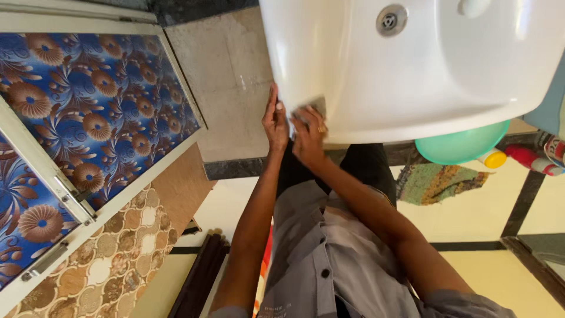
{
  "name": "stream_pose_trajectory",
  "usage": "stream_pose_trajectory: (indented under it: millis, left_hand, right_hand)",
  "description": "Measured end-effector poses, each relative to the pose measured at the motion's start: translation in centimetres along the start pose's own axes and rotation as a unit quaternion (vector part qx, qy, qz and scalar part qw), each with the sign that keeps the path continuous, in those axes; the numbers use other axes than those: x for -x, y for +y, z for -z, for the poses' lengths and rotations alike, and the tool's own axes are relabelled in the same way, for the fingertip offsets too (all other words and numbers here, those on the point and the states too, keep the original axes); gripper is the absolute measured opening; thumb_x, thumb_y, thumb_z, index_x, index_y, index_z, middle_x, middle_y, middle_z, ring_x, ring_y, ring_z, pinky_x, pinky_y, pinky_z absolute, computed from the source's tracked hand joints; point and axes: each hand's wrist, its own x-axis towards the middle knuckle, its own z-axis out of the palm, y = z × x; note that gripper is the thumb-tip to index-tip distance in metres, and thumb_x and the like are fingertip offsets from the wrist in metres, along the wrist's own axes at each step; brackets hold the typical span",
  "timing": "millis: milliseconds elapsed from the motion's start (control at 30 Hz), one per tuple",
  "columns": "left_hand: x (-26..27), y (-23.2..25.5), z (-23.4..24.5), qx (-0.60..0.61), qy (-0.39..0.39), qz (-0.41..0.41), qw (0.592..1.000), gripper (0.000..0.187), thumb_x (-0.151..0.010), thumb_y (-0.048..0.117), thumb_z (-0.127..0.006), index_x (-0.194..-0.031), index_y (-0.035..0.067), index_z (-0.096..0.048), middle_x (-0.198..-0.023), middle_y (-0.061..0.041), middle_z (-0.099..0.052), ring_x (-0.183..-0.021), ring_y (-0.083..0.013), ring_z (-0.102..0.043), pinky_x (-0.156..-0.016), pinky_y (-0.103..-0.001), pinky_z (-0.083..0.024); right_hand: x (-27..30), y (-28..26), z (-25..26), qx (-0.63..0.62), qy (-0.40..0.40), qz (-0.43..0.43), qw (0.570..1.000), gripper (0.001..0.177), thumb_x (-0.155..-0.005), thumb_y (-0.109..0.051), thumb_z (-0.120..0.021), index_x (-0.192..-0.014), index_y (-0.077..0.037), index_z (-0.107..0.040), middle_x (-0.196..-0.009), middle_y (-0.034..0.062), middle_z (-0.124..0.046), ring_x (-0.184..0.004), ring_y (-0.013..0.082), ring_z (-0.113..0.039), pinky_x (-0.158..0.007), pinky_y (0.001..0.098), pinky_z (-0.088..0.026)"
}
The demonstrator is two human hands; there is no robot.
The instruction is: The person cleans a white bathroom sink using a cloth. They wipe the basin, faucet, and surrounding surfaces, then rinse and wring the cloth before continuing to wipe the sink.
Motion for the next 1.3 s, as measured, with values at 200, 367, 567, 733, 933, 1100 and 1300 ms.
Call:
stream_pose_trajectory:
  millis: [200,367,567,733,933,1100,1300]
  left_hand:
    - [-2.0,-2.4,1.9,0.122,0.003,0.055,0.991,0.044,-0.114,0.024,-0.049,-0.149,-0.002,-0.054,-0.15,-0.018,-0.059,-0.141,-0.0281,-0.054,-0.123,-0.042,-0.038]
    - [-2.4,-1.4,2.1,0.113,0.001,0.028,0.993,0.047,-0.113,0.03,-0.049,-0.147,-0.002,-0.055,-0.149,-0.018,-0.059,-0.141,-0.0291,-0.054,-0.123,-0.045,-0.04]
    - [-2.8,0.8,2.9,0.084,0.019,0.04,0.995,0.055,-0.112,0.041,-0.046,-0.145,-0.002,-0.057,-0.15,-0.019,-0.056,-0.142,-0.0317,-0.053,-0.122,-0.047,-0.041]
    - [-4.0,1.0,2.3,0.102,-0.016,0.041,0.994,0.059,-0.112,0.045,-0.047,-0.147,-0.003,-0.056,-0.153,-0.021,-0.055,-0.142,-0.0347,-0.052,-0.123,-0.048,-0.039]
    - [-7.9,2.4,-0.4,0.005,-0.014,-0.02,1.0,0.074,-0.111,0.054,-0.042,-0.161,0.002,-0.028,-0.161,-0.021,-0.043,-0.149,-0.0339,-0.043,-0.124,-0.044,-0.033]
    - [-11.5,4.0,-1.9,-0.112,-0.005,-0.035,0.993,0.077,-0.11,0.058,-0.028,-0.159,0.0,-0.039,-0.162,-0.022,-0.041,-0.151,-0.0347,-0.041,-0.124,-0.045,-0.034]
    - [-13.0,4.3,-1.0,-0.033,0.042,-0.035,0.998,0.073,-0.111,0.056,-0.031,-0.154,-0.001,-0.045,-0.159,-0.02,-0.045,-0.149,-0.0342,-0.043,-0.124,-0.047,-0.033]
  right_hand:
    - [-14.8,5.0,-5.8,0.201,-0.125,0.1,0.966,0.063,-0.092,-0.014,-0.063,-0.147,0.012,-0.049,-0.156,0.0316,-0.037,-0.146,0.0443,-0.032,-0.111,0.0664,-0.021]
    - [-21.0,5.5,-3.7,0.133,-0.108,0.001,0.985,0.061,-0.103,-0.018,-0.062,-0.157,0.002,-0.042,-0.17,0.0214,-0.025,-0.161,0.0438,-0.014,-0.134,0.0618,-0.015]
    - [-6.6,1.5,3.0,0.096,-0.31,0.066,0.944,0.056,-0.098,-0.018,-0.053,-0.153,-0.009,-0.046,-0.165,0.0181,-0.033,-0.158,0.0428,-0.015,-0.129,0.0602,-0.009]
    - [-7.9,1.8,1.9,0.117,-0.271,0.128,0.947,0.054,-0.095,-0.025,-0.063,-0.146,-0.011,-0.057,-0.163,0.016,-0.039,-0.155,0.039,-0.024,-0.127,0.0592,-0.019]
    - [-26.4,5.0,-3.6,0.194,-0.126,0.097,0.968,0.058,-0.094,-0.026,-0.065,-0.148,-0.006,-0.058,-0.161,0.0223,-0.037,-0.152,0.0454,-0.023,-0.124,0.062,-0.018]
    - [-30.0,7.3,-2.5,0.141,-0.068,0.106,0.982,0.046,-0.102,-0.019,-0.068,-0.145,-0.004,-0.057,-0.167,0.017,-0.037,-0.158,0.0403,-0.024,-0.13,0.0578,-0.017]
    - [-13.9,3.8,1.3,0.142,-0.214,0.077,0.963,0.055,-0.089,-0.027,-0.067,-0.142,-0.015,-0.058,-0.158,0.017,-0.039,-0.148,0.0466,-0.023,-0.11,0.0674,-0.024]
